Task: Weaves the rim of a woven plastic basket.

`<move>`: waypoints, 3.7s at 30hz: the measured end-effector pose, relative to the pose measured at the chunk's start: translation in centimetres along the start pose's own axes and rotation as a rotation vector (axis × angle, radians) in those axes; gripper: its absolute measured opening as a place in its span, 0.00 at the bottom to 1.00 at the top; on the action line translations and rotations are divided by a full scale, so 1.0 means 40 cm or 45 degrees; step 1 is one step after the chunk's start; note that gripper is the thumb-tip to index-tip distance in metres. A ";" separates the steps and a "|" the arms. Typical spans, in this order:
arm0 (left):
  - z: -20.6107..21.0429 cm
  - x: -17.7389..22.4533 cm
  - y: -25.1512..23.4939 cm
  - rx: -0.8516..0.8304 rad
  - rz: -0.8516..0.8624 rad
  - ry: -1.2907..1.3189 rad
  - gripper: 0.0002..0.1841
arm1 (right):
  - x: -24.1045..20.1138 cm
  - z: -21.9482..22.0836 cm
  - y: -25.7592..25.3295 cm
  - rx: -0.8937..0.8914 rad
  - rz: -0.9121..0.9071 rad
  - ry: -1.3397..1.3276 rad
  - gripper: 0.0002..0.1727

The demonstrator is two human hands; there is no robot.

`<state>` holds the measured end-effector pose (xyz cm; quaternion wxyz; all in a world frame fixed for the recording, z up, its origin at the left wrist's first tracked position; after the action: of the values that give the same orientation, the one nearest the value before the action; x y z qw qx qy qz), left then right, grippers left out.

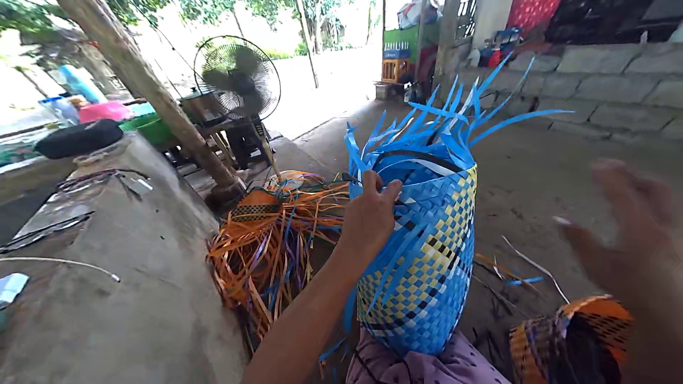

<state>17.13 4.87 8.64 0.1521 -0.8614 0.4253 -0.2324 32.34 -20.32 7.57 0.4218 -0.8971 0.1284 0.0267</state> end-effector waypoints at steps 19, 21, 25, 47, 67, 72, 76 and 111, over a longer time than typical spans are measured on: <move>0.022 -0.369 0.260 -0.572 -0.130 0.425 0.12 | -0.238 0.415 -0.309 -0.286 -0.426 -0.705 0.23; -0.014 -0.315 0.189 -0.520 -0.120 0.405 0.10 | -0.244 0.417 -0.325 -0.405 -0.399 -0.745 0.24; -0.107 -0.201 0.021 -0.279 -0.173 0.592 0.08 | -0.253 0.425 -0.340 -0.541 -0.374 -0.843 0.27; -0.055 -0.157 -0.227 -0.011 -0.140 0.830 0.07 | -0.213 0.489 -0.341 -0.896 -0.023 -1.351 0.32; -0.082 -0.048 -0.212 -0.093 0.318 0.490 0.08 | -0.207 0.509 -0.343 -0.854 -0.010 -1.525 0.24; -0.064 -0.048 -0.198 -0.122 0.376 0.416 0.06 | -0.202 0.513 -0.340 -0.834 0.001 -1.568 0.20; -0.056 -0.052 -0.185 -0.287 0.357 0.434 0.07 | -0.203 0.505 -0.335 -0.822 -0.006 -1.569 0.19; -0.051 -0.046 -0.140 -0.422 0.377 0.227 0.06 | -0.222 0.513 -0.340 -0.717 -0.027 -1.709 0.22</move>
<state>18.80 9.54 12.43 0.0029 -0.7790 0.5910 -0.2095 28.44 5.50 5.97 0.1630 -0.7633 -0.1783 0.5992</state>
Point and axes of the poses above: each hand's wrist, its own y-axis away from the middle knuckle, its own z-axis out of the palm, x = y × z, the point moved 7 cm from there along -y, towards the middle knuckle, and after that the axes turned 12 degrees about -z, right-handed, at the moved point
